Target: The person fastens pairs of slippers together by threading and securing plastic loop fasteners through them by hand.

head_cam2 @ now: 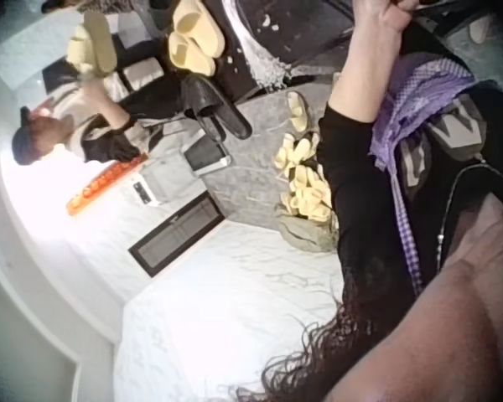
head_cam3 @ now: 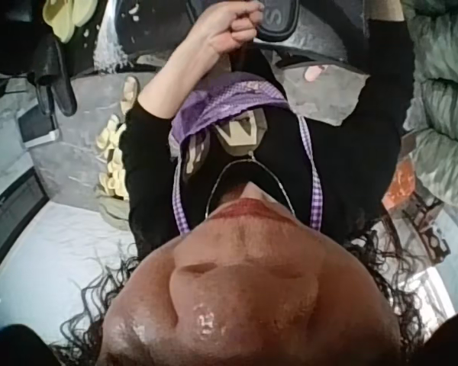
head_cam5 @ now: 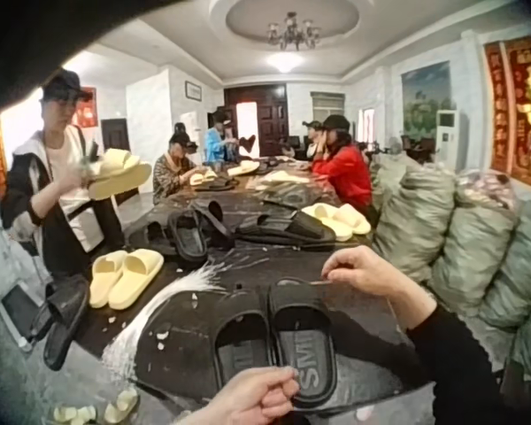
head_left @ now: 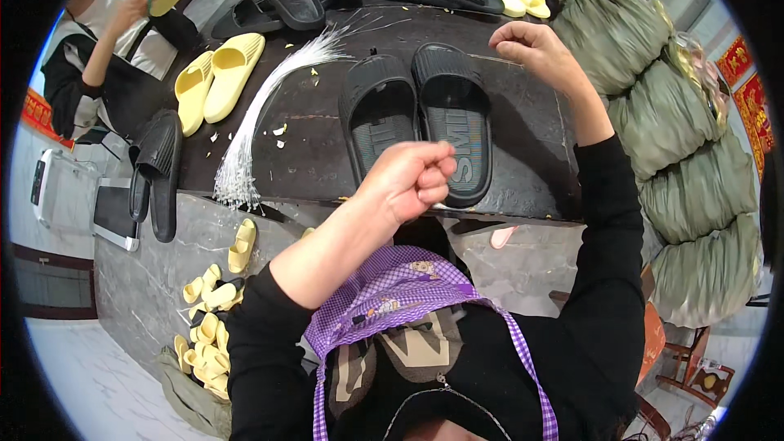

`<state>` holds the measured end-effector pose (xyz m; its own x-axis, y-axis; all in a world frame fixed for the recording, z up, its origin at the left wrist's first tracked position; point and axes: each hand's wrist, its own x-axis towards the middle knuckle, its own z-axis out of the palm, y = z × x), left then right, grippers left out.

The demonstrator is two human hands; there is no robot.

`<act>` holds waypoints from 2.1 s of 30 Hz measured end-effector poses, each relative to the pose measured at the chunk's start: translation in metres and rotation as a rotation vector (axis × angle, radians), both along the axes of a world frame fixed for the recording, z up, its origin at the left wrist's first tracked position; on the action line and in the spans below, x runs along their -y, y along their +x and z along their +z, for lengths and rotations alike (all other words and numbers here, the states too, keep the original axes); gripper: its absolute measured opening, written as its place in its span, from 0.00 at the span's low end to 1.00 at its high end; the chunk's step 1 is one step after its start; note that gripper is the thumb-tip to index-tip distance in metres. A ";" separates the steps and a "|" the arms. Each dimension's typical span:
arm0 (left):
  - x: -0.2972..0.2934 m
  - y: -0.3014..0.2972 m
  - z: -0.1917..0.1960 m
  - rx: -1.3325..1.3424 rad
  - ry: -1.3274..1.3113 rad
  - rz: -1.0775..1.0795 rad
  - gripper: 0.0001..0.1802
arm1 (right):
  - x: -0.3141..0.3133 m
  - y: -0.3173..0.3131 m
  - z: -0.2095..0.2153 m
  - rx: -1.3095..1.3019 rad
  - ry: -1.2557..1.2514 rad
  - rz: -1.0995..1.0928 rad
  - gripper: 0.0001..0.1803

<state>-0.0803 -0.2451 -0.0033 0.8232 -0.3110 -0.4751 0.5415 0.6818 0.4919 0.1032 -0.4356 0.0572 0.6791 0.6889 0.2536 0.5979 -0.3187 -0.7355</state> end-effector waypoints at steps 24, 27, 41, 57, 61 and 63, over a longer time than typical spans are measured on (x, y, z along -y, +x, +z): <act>0.048 0.121 -0.016 -0.012 0.124 0.516 0.07 | -0.094 0.071 -0.045 -0.001 -0.470 -0.103 0.23; 0.049 0.121 -0.015 0.004 0.107 0.521 0.07 | -0.102 0.069 -0.046 -0.006 -0.471 -0.121 0.23; 0.047 0.093 -0.017 0.056 0.144 0.445 0.04 | -0.111 0.074 -0.057 0.172 -0.243 -0.142 0.15; 0.010 0.025 -0.018 0.354 -0.002 0.544 0.06 | -0.097 0.062 -0.060 0.164 -0.247 -0.214 0.15; 0.007 0.022 -0.025 0.253 -0.079 0.537 0.07 | -0.095 0.059 -0.059 0.214 -0.242 -0.200 0.15; 0.008 0.019 -0.028 0.217 -0.114 0.530 0.07 | -0.091 0.056 -0.059 0.233 -0.246 -0.190 0.15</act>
